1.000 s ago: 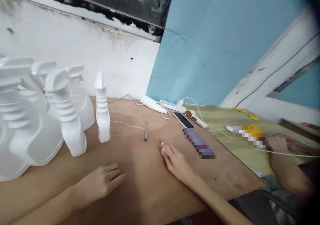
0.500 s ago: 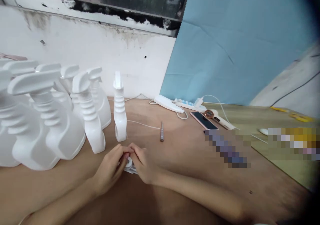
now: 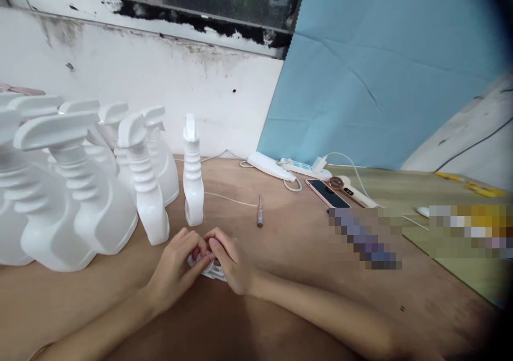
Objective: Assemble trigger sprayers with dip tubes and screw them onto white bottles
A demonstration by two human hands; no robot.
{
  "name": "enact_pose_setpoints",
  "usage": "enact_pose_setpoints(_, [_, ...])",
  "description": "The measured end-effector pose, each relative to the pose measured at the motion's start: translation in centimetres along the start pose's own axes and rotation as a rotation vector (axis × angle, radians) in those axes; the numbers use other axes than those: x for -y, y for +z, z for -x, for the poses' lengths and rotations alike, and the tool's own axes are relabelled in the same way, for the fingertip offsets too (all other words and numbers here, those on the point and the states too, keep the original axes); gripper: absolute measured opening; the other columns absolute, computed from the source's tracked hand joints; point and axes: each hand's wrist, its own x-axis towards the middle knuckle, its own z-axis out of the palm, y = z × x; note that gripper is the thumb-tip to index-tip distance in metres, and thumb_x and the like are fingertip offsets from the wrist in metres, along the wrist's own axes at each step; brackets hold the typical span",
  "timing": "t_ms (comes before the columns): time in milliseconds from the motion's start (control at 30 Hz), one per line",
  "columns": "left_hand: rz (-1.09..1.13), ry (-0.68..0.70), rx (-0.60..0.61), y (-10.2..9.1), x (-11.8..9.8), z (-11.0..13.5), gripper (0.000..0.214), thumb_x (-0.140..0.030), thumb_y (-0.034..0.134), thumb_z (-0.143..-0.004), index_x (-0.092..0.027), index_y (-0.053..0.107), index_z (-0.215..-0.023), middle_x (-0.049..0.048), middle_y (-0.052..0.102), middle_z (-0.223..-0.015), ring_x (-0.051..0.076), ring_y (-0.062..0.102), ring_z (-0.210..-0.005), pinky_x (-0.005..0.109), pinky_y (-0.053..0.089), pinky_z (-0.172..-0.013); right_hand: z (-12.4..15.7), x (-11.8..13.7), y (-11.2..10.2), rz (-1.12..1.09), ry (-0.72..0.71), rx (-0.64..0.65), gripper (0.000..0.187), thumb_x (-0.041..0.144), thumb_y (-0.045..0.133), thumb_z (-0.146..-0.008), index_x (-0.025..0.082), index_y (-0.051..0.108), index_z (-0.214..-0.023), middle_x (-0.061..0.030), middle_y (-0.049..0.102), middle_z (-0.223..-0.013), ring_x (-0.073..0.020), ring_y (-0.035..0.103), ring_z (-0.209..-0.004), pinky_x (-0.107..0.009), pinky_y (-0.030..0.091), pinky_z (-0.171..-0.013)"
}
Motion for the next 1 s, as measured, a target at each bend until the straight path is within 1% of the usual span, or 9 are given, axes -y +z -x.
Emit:
enact_pose_setpoints(67, [0.012, 0.078, 0.038, -0.3, 0.0, -0.1, 0.017, -0.027, 0.043, -0.084, -0.018, 0.051, -0.072, 0.0014, 0.049, -0.073, 0.014, 0.046, -0.070, 0.026, 0.039, -0.063, 0.0, -0.1, -0.1, -0.003, -0.003, -0.005, 0.026, 0.032, 0.027, -0.090, 0.018, 0.049, -0.088, 0.0013, 0.055, -0.070, -0.0091, 0.051, -0.063, -0.021, 0.036, -0.059])
enact_pose_setpoints(133, [-0.015, 0.122, 0.071, -0.5, 0.1, -0.2, 0.013, -0.031, 0.049, -0.080, -0.019, 0.054, -0.081, 0.0035, 0.051, -0.083, 0.016, 0.047, -0.078, 0.029, 0.039, -0.068, -0.1, -0.3, -0.4, -0.010, -0.003, -0.014, 0.024, 0.033, 0.028, -0.090, 0.018, 0.046, -0.089, 0.0024, 0.053, -0.065, -0.0085, 0.049, -0.058, -0.020, 0.036, -0.055])
enact_pose_setpoints(267, [-0.065, 0.147, 0.113, -0.4, 0.6, -0.2, 0.021, -0.031, 0.057, -0.075, -0.020, 0.052, -0.092, 0.0047, 0.052, -0.095, 0.019, 0.048, -0.087, 0.030, 0.039, -0.071, 0.3, -0.6, -1.2, 0.020, -0.074, -0.016, 0.016, 0.032, 0.031, -0.088, 0.019, 0.040, -0.091, 0.0050, 0.050, -0.058, -0.0077, 0.045, -0.048, -0.019, 0.034, -0.047])
enact_pose_setpoints(367, [-0.058, 0.150, 0.130, 0.0, 1.0, -0.1, 0.014, -0.028, 0.055, -0.077, -0.019, 0.051, -0.087, 0.0035, 0.054, -0.089, 0.017, 0.049, -0.083, 0.029, 0.038, -0.068, 0.9, -1.2, -1.7, 0.211, -0.314, 0.006, 0.016, 0.032, 0.043, -0.080, 0.020, 0.043, -0.090, -0.0024, 0.059, -0.078, -0.0109, 0.056, -0.063, -0.022, 0.043, -0.057])
enact_pose_setpoints(433, [-0.062, 0.162, 0.131, 0.1, 1.2, 0.0, 0.014, -0.029, 0.056, -0.077, -0.019, 0.050, -0.085, 0.0022, 0.055, -0.084, 0.017, 0.049, -0.078, 0.028, 0.037, -0.065, 1.3, -1.8, -1.9, 0.376, -0.493, 0.010, 0.020, 0.032, 0.049, -0.075, 0.020, 0.047, -0.091, -0.0072, 0.060, -0.092, -0.0145, 0.059, -0.076, -0.025, 0.046, -0.065])
enact_pose_setpoints(500, [-0.079, 0.184, 0.122, 0.2, 1.3, 0.1, 0.014, -0.030, 0.056, -0.077, -0.018, 0.049, -0.082, 0.0013, 0.056, -0.081, 0.016, 0.049, -0.074, 0.028, 0.036, -0.064, 1.5, -2.2, -2.2, 0.499, -0.589, -0.008, 0.025, 0.032, 0.051, -0.075, 0.020, 0.050, -0.096, -0.0089, 0.059, -0.098, -0.0164, 0.059, -0.083, -0.026, 0.047, -0.069])
enact_pose_setpoints(633, [-0.132, 0.248, 0.103, 0.0, 1.1, 0.0, 0.011, -0.029, 0.054, -0.079, -0.018, 0.052, -0.076, 0.0015, 0.058, -0.081, 0.015, 0.050, -0.075, 0.028, 0.035, -0.064, 1.5, -2.4, -2.6, 0.598, -0.620, -0.001, 0.026, 0.035, 0.050, -0.077, 0.020, 0.054, -0.098, -0.0078, 0.060, -0.097, -0.0153, 0.060, -0.079, -0.026, 0.048, -0.068])
enact_pose_setpoints(867, [-0.209, 0.356, 0.062, -0.2, 1.3, -0.1, 0.011, -0.029, 0.054, -0.080, -0.019, 0.057, -0.078, 0.0021, 0.062, -0.085, 0.016, 0.050, -0.076, 0.029, 0.035, -0.066, 1.0, -2.6, -2.6, 0.566, -0.660, 0.025, 0.020, 0.034, 0.047, -0.081, 0.019, 0.057, -0.089, -0.0063, 0.062, -0.087, -0.0131, 0.059, -0.072, -0.023, 0.047, -0.062])
enact_pose_setpoints(1000, [-0.279, 0.414, 0.033, -0.1, 1.3, 0.1, 0.011, -0.029, 0.053, -0.081, -0.019, 0.056, -0.081, 0.0019, 0.063, -0.087, 0.016, 0.050, -0.078, 0.030, 0.034, -0.067, 1.0, -2.6, -2.7, 0.577, -0.673, 0.036, 0.018, 0.032, 0.045, -0.083, 0.019, 0.057, -0.086, -0.0052, 0.062, -0.084, -0.0131, 0.058, -0.072, -0.024, 0.046, -0.064])
